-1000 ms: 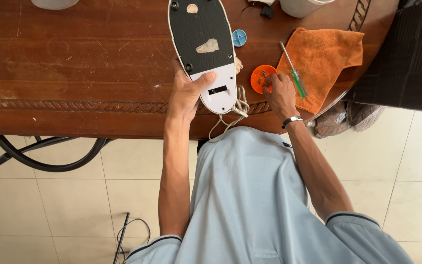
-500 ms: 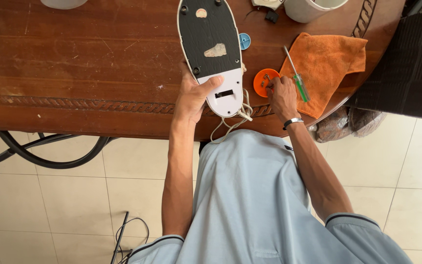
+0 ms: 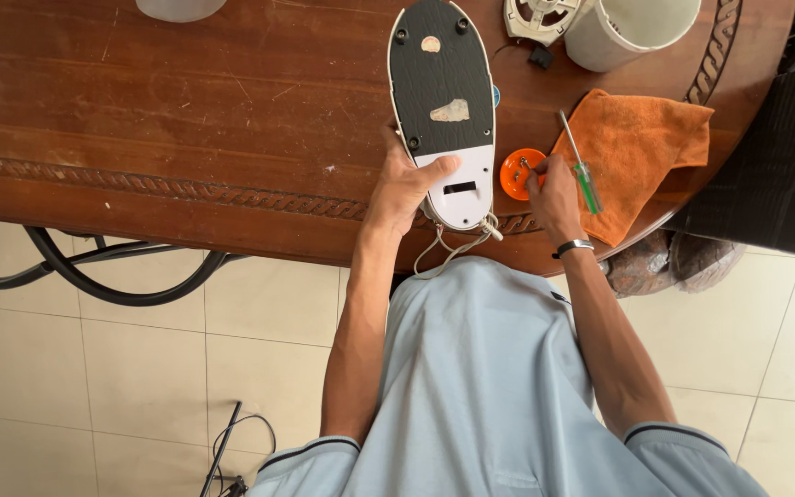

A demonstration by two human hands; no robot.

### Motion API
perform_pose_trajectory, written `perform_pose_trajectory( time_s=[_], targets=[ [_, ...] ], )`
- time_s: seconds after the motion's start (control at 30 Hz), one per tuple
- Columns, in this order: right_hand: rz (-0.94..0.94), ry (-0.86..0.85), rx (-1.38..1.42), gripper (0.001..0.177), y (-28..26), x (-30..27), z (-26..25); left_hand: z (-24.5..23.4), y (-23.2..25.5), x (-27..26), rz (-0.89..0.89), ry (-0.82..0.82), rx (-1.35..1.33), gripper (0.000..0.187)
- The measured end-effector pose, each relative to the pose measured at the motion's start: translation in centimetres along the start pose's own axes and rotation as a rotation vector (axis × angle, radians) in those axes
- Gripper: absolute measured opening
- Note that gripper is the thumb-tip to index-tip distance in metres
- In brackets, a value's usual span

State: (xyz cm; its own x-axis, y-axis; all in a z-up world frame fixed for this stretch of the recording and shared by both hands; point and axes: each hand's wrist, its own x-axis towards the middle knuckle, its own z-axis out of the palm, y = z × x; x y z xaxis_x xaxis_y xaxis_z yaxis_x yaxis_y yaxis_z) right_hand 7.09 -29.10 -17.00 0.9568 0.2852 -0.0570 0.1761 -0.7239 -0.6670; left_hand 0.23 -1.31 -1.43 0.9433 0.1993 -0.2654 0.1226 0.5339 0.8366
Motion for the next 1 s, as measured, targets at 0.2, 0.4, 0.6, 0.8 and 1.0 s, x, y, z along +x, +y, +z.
perform_pose_trajectory(
  time_s=[0.2, 0.4, 0.6, 0.8, 1.0],
  targets=[
    [0.276, -0.027, 0.465, 0.021, -5.5, 0.5, -4.3, -0.1, -0.3, 0.0, 0.011, 0.0, 0.013, 0.099],
    [0.108, -0.117, 0.884, 0.013, -14.6, -1.8, -11.1, -0.1, -0.4, 0.1, 0.014, -0.004, 0.009, 0.098],
    [-0.129, -0.089, 0.476, 0.012, -21.1, -1.9, -12.9, -0.1, -0.4, 0.1, 0.028, -0.008, 0.032, 0.095],
    [-0.342, -0.023, 0.195, 0.015, -23.2, -1.2, -13.2, 0.0, -0.5, 0.0, 0.022, 0.011, 0.021, 0.097],
    [-0.499, 0.033, 0.112, 0.018, -23.4, -1.2, -13.3, 0.1, -0.7, 0.0, 0.014, 0.009, 0.017, 0.098]
  ],
)
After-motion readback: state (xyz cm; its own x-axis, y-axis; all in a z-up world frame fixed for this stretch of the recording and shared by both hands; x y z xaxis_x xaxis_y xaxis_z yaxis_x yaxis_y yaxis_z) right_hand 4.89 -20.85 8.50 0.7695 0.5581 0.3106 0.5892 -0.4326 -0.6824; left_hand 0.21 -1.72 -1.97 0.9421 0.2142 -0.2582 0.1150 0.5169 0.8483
